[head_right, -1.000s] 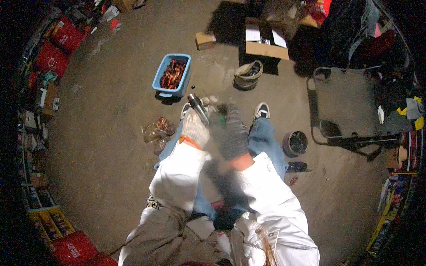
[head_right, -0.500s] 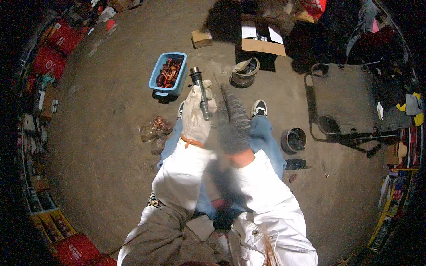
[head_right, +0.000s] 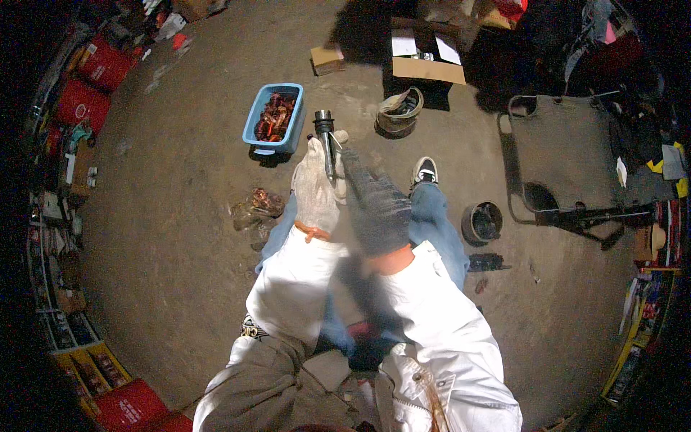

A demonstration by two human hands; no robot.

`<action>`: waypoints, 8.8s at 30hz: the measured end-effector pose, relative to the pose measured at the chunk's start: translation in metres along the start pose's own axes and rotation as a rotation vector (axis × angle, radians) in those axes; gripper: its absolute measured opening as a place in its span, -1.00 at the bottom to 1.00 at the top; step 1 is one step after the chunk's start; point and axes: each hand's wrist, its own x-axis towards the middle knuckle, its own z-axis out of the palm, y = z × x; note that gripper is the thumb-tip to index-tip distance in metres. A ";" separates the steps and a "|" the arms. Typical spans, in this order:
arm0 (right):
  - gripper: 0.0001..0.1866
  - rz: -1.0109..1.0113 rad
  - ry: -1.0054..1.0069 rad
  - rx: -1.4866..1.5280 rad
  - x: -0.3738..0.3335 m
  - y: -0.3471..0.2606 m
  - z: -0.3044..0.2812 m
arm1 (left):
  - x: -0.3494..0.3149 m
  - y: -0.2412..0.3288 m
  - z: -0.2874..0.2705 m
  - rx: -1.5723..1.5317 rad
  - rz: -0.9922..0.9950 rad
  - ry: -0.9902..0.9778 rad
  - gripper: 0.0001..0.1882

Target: The person sits on the floor and uses a screwdriver to disassemble a cylindrical metal component. They remove internal parts and place them into a blue bin, then use a hammer to tap the component and continue disassembly.

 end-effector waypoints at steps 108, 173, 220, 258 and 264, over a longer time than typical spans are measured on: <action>-0.60 0.057 -1.191 -0.246 -0.013 0.086 0.014 | -0.018 0.042 -0.060 0.036 -0.203 -0.044 -0.47; -0.72 0.152 -0.672 0.315 0.019 0.027 -0.025 | -0.011 0.035 -0.027 0.897 0.026 -0.096 -0.67; -0.69 0.138 -0.298 0.285 -0.012 0.004 0.011 | 0.002 0.025 -0.034 0.248 0.242 -0.018 -0.72; -0.77 0.291 -0.109 0.590 -0.023 -0.008 0.049 | -0.008 0.034 -0.014 -0.179 0.073 0.126 -0.66; -0.75 0.338 -0.208 0.631 -0.003 -0.010 0.038 | -0.007 0.038 -0.014 -0.270 0.145 0.005 -0.71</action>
